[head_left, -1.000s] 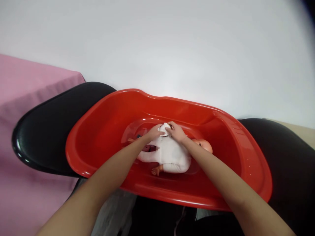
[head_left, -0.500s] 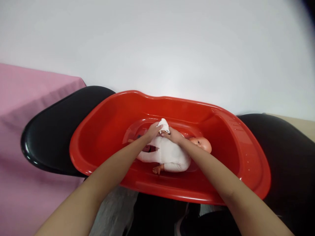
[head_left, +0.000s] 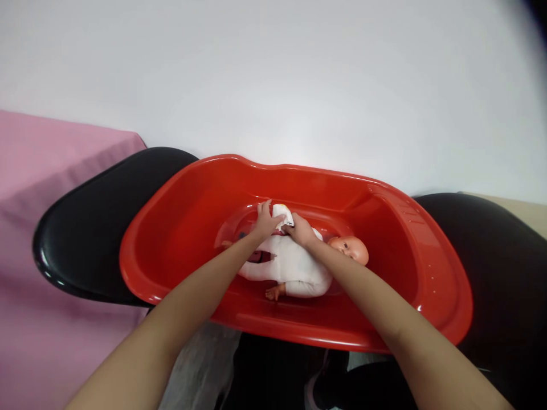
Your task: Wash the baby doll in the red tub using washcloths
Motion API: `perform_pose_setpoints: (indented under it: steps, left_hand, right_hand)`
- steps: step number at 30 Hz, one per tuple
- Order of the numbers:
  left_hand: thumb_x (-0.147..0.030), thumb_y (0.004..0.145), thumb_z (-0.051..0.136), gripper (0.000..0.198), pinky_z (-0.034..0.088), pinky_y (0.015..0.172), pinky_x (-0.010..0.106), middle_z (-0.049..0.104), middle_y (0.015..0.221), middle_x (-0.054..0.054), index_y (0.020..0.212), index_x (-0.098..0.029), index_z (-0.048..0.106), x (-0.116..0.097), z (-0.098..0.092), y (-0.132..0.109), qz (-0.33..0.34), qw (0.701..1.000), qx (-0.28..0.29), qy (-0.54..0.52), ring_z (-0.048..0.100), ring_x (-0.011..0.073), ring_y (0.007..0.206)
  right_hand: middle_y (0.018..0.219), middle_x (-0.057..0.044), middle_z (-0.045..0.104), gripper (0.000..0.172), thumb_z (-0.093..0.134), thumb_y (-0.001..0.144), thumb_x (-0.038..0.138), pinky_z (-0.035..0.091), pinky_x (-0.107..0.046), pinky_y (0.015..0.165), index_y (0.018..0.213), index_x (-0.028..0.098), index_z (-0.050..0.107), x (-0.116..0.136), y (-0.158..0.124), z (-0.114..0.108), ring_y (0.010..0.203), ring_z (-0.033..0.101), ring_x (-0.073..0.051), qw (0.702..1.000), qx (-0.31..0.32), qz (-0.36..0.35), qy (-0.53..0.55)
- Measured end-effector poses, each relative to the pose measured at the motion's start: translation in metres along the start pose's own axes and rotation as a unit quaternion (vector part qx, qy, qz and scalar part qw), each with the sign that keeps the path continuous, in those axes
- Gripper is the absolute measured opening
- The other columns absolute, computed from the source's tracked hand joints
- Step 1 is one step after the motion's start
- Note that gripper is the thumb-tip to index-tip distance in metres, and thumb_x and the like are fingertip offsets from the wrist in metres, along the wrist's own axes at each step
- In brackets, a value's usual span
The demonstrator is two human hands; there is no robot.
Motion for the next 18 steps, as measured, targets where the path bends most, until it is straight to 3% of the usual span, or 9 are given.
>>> perform_pose_setpoints:
  steps: [2,4,6,11,18]
  left_hand:
    - [-0.024,0.097,0.073,0.040,0.053,0.115,0.036,0.061,0.147,0.016,0.135,-0.017,0.063,-0.003,-0.002,0.002,0.006,1.000,-0.005,0.002,0.066,0.0253,0.130]
    - [-0.031,0.105,0.062,0.017,0.056,0.102,0.037,0.072,0.123,0.013,0.115,-0.018,0.067,-0.002,0.007,-0.001,0.002,0.999,0.052,0.009,0.071,0.0252,0.112]
    - [-0.039,0.112,0.052,0.025,0.056,0.094,0.038,0.075,0.111,0.012,0.104,-0.019,0.065,0.000,0.020,-0.008,-0.002,0.992,0.122,0.024,0.072,0.0265,0.105]
    - [-0.041,0.109,0.060,0.027,0.053,0.101,0.039,0.075,0.128,0.016,0.118,-0.017,0.064,0.004,0.038,-0.019,0.008,0.978,0.199,0.056,0.071,0.0307,0.120]
    - [-0.033,0.105,0.064,0.027,0.055,0.099,0.040,0.076,0.125,0.017,0.126,-0.016,0.064,0.002,0.028,-0.018,0.020,0.979,0.176,0.096,0.073,0.0330,0.116]
  right_hand:
    - [0.122,-0.010,0.076,0.034,0.069,0.093,0.022,0.052,-0.040,0.104,0.127,0.020,0.067,0.001,0.000,0.001,0.110,0.067,-0.026,1.000,-0.001,-0.002,-0.008]
    - [0.123,-0.011,0.075,0.036,0.069,0.090,0.017,0.050,-0.040,0.106,0.126,0.020,0.066,0.003,0.000,0.001,0.113,0.065,-0.026,1.000,-0.001,-0.007,-0.015]
    - [0.126,-0.012,0.073,0.038,0.068,0.087,0.014,0.049,-0.040,0.107,0.125,0.019,0.066,0.003,-0.001,0.001,0.115,0.065,-0.026,1.000,0.000,-0.013,-0.021]
    - [0.129,-0.012,0.072,0.035,0.067,0.090,0.015,0.049,-0.038,0.107,0.124,0.019,0.066,0.004,-0.004,0.000,0.117,0.065,-0.025,0.999,0.005,-0.033,-0.027]
    - [0.130,-0.012,0.074,0.031,0.071,0.093,0.016,0.049,-0.035,0.103,0.124,0.018,0.066,0.004,-0.002,0.001,0.116,0.067,-0.025,0.998,0.016,-0.045,-0.052]
Point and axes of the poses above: each hand's wrist, its own y-axis towards the middle knuckle, its own z-axis out of the palm, x = y × z, the point moved 8 cm from there along y, towards the middle knuckle
